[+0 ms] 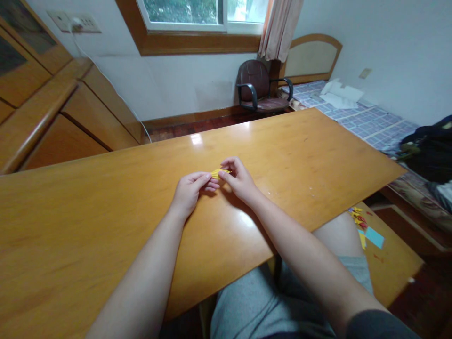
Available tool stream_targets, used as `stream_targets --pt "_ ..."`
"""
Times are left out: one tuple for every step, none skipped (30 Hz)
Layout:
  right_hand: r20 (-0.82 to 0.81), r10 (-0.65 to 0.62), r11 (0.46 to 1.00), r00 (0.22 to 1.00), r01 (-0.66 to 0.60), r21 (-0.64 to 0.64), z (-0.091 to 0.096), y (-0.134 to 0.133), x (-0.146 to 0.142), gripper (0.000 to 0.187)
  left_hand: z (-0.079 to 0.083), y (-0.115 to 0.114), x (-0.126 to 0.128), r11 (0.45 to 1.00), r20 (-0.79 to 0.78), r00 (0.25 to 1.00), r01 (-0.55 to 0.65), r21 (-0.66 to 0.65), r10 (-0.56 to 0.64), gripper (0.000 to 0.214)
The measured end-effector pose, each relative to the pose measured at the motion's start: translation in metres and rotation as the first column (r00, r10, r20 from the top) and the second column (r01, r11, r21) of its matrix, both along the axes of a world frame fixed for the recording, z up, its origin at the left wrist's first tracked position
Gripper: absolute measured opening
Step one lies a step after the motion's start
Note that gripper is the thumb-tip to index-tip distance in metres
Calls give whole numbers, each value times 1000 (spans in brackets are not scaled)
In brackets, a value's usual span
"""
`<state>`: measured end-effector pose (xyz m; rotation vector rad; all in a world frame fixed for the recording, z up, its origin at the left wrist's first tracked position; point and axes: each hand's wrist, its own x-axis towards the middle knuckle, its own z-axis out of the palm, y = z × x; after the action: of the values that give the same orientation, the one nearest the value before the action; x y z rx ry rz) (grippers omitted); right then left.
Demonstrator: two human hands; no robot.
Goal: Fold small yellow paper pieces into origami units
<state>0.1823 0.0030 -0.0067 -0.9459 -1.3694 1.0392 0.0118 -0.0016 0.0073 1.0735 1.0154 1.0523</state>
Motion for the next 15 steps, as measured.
stream_targets --pt "-10 -3 1000 1000 3 2 0 0 0 25 1 0 0 1000 -1 1000 9 -1 -9 31" --pt "-21 -5 1000 1000 5 3 1 0 0 26 1 -1 0 1000 -3 1000 19 -1 -19 32" --pt "-30 -6 1000 1000 6 4 1 0 0 26 2 -1 1 1000 -6 1000 29 0 -29 33" --pt "-38 -8 1000 999 8 3 1 0 0 26 3 -1 1 999 -10 999 37 1 -37 34" --pt "-42 -8 1000 999 8 2 1 1 0 26 3 -2 2 999 -13 999 42 4 -42 35" --pt "-43 -8 1000 999 8 1 1 1 0 26 4 -2 2 999 -15 999 45 6 -45 35" --pt "-42 -9 1000 999 9 1 1 1 0 26 4 -2 3 999 -18 999 45 9 -45 36" --pt "-40 -12 1000 999 12 1 1 1 0 25 4 -3 3 999 -20 999 44 11 -44 36" --pt "-38 -14 1000 999 14 2 0 1 0 25 4 -3 4 999 -23 999 42 14 -42 37" --pt "-36 -15 1000 999 15 3 0 2 0 25 4 -3 4 999 -27 999 41 17 -41 37" --pt "-34 -17 1000 999 17 4 0 2 0 25 4 -2 4 999 -31 999 42 19 -41 38" --pt "-32 -16 1000 999 17 3 0 2 1 25 4 -2 4 999 -34 999 43 21 -42 38" --pt "-30 -15 1000 999 15 1 0 2 1 25 3 -2 4 999 -30 999 44 20 -43 37" --pt "-30 -14 1000 999 14 -2 0 2 1 25 3 -2 4 999 -18 999 43 18 -43 37" --pt "-32 -13 1000 999 13 -5 0 2 2 25 2 -1 3 999 -1 999 39 16 -39 37"
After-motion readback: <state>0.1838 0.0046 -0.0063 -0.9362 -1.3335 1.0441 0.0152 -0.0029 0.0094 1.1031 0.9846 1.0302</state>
